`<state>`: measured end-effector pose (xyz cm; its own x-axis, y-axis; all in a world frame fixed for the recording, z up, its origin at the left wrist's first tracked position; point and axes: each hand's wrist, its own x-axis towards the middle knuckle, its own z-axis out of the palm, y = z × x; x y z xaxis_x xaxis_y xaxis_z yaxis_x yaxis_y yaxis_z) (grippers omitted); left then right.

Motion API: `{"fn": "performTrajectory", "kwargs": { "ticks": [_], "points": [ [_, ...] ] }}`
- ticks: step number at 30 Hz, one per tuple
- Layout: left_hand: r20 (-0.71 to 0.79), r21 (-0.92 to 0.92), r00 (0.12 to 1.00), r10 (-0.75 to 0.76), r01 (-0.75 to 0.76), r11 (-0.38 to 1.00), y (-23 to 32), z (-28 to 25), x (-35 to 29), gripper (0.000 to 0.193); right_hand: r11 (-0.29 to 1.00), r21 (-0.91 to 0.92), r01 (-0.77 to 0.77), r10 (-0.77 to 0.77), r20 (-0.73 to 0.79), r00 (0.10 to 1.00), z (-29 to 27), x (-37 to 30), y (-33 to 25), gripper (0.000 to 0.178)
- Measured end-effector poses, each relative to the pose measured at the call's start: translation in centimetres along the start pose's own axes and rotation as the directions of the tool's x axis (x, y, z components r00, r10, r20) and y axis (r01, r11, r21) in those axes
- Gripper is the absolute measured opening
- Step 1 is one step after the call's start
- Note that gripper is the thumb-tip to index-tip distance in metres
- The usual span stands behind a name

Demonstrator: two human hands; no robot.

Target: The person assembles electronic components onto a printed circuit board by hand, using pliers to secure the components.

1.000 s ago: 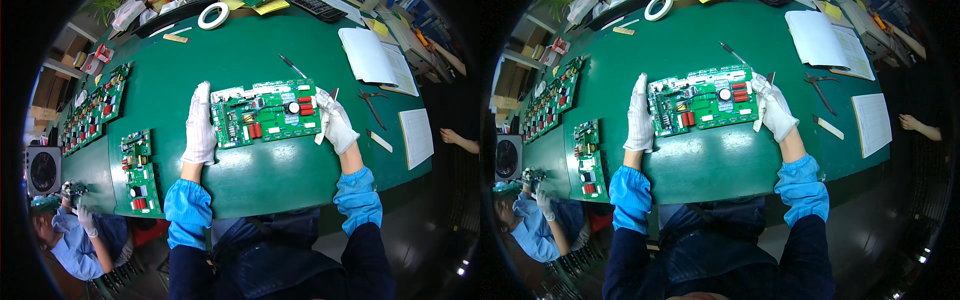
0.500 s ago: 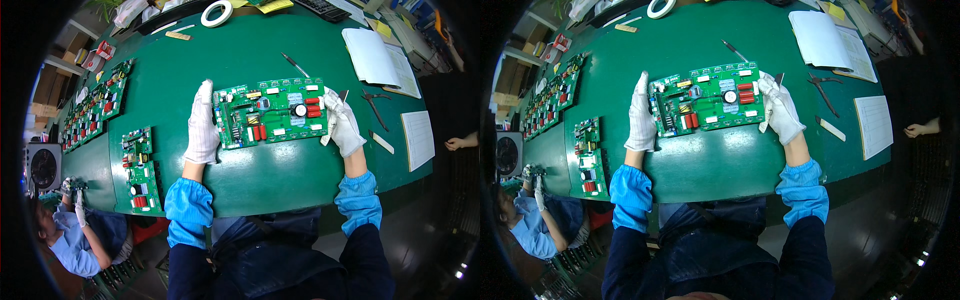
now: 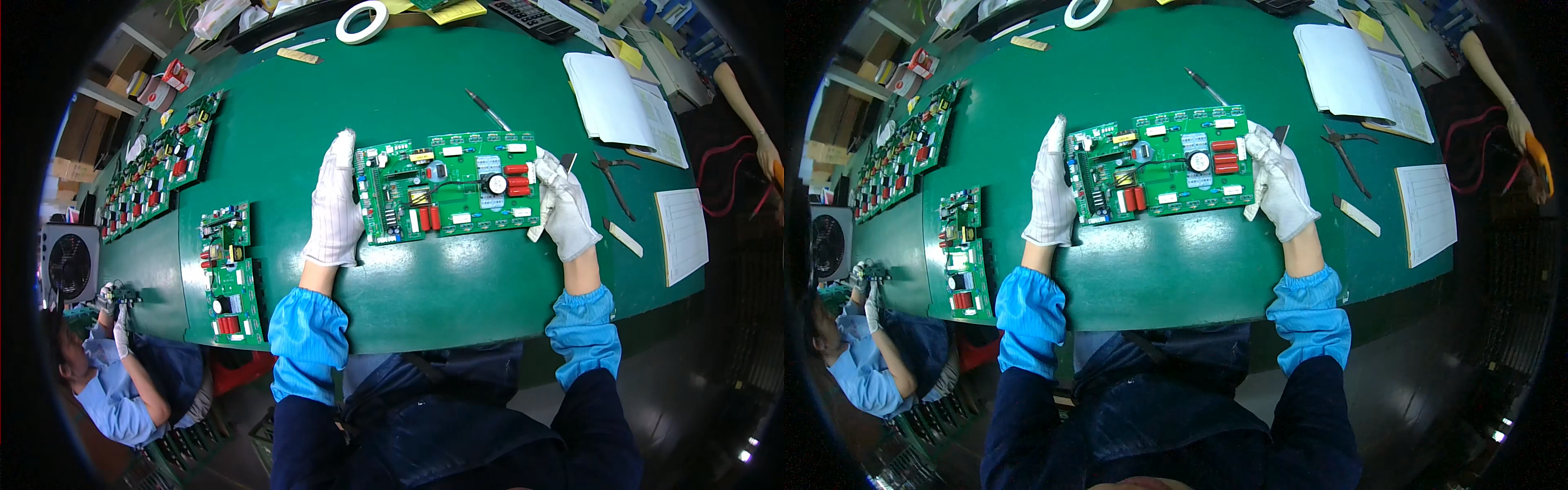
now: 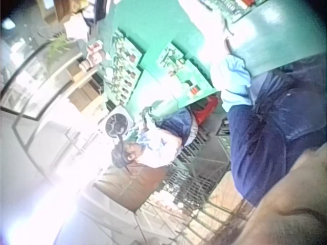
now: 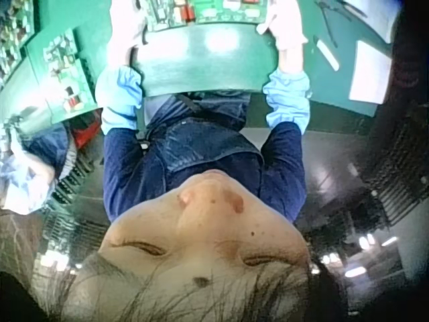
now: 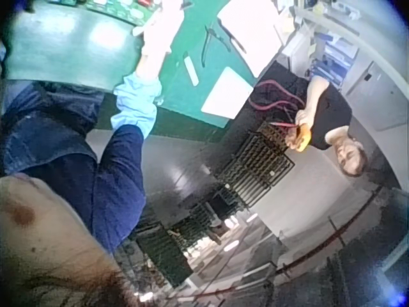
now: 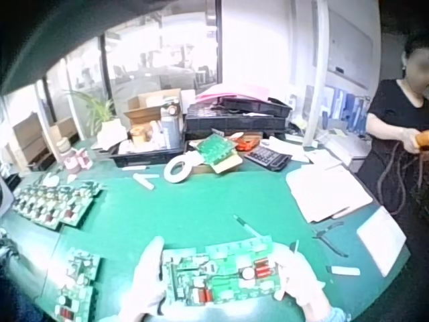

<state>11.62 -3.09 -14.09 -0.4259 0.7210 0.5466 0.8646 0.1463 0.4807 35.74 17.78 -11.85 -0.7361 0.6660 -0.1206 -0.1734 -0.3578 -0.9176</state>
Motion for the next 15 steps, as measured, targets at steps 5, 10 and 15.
{"fn": "performTrajectory", "kwargs": {
  "ticks": [5,10,15],
  "points": [
    [-0.002,-0.015,1.000,-0.013,0.013,1.000,0.15,0.13,-0.06,0.076,0.999,-0.037,0.027,-0.027,-0.015,1.000,-0.25,-0.02,0.24,0.041],
    [-0.018,-0.028,1.000,-0.016,0.015,1.000,0.24,0.17,-0.12,0.075,0.998,-0.037,0.047,-0.048,-0.020,0.999,-0.12,0.02,0.30,0.042],
    [-0.027,-0.032,1.000,0.000,-0.001,0.999,0.39,-0.10,0.16,0.077,0.976,-0.172,0.134,-0.143,-0.037,0.989,-0.14,-0.01,0.10,0.042]
  ]
}}
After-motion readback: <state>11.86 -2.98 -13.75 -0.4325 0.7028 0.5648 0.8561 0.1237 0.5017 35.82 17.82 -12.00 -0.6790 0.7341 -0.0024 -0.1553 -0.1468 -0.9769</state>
